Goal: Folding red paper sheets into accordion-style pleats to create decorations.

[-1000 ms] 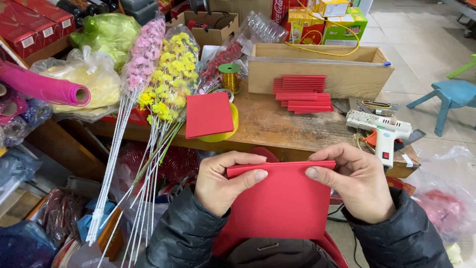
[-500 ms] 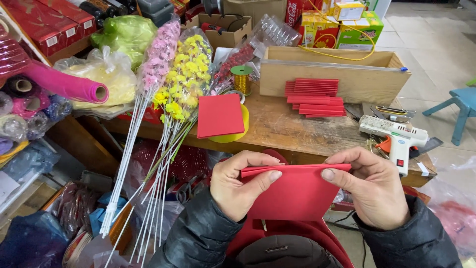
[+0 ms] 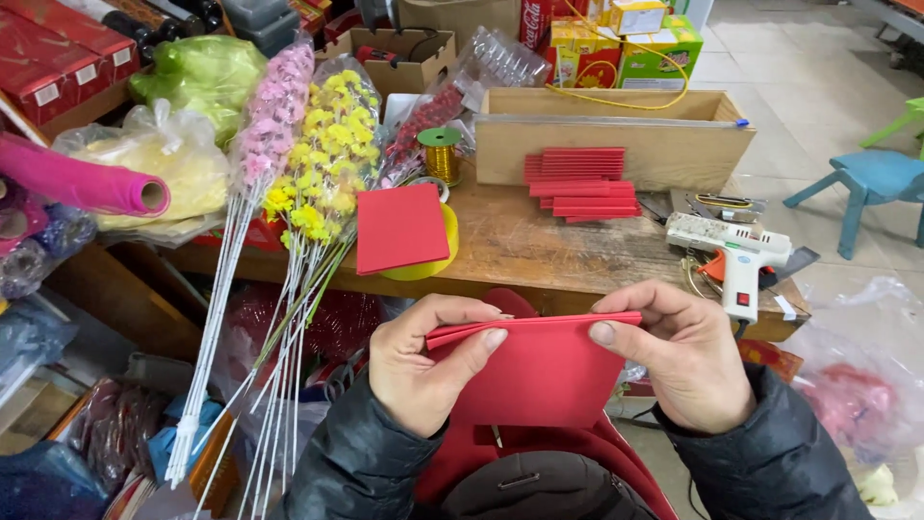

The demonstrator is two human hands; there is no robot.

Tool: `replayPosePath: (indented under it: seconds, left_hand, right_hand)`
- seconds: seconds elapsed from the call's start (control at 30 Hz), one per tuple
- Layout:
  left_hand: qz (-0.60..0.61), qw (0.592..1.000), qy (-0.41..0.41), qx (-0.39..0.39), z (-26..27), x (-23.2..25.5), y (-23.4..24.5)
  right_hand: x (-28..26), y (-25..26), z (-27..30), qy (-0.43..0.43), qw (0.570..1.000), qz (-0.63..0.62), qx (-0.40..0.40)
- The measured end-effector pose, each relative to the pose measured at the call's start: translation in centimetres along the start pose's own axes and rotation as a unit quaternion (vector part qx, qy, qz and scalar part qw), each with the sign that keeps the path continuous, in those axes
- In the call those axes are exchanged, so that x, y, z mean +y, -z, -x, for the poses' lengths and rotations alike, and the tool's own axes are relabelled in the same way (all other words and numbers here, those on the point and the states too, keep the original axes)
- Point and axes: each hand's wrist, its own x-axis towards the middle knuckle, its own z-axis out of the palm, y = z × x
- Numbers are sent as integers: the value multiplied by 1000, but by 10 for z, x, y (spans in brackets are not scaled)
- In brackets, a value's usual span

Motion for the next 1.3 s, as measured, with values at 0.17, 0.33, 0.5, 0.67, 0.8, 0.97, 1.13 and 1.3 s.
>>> replayPosePath:
  seconds: [0.17,0.33,0.5,0.67,0.8,0.97,1.13,1.3]
  left_hand:
    - [-14,1000,-7,0,1,0,1]
    - [-20,1000,-9,1,1,1,1]
    - [-29,999,-14,2,2,0,1]
    - [-38,999,-9,-5,2,-1,3]
    - [-37,999,-12,-8,2,-3,4]
    - [-33,999,-11,0,3,-1,3]
    - [-24,1000,9,14,4,-4,2]
    - [-21,1000,6,15,3,-6,3]
  right_hand:
    - [-1,0,1,-9,1000,3,-2]
    - [2,1,1,-7,1000,10,-9]
    - [-1,0,1,6,1000,15,-15]
    - [-2,2,2,-5,999,29,-16]
    - [-8,-1,4,14,999,27,-27]
    - [-7,-3,6,42,998,54,-15]
    - [-2,-2,10,40,999,19,0]
    - [-5,-6,14,130,987,90,4]
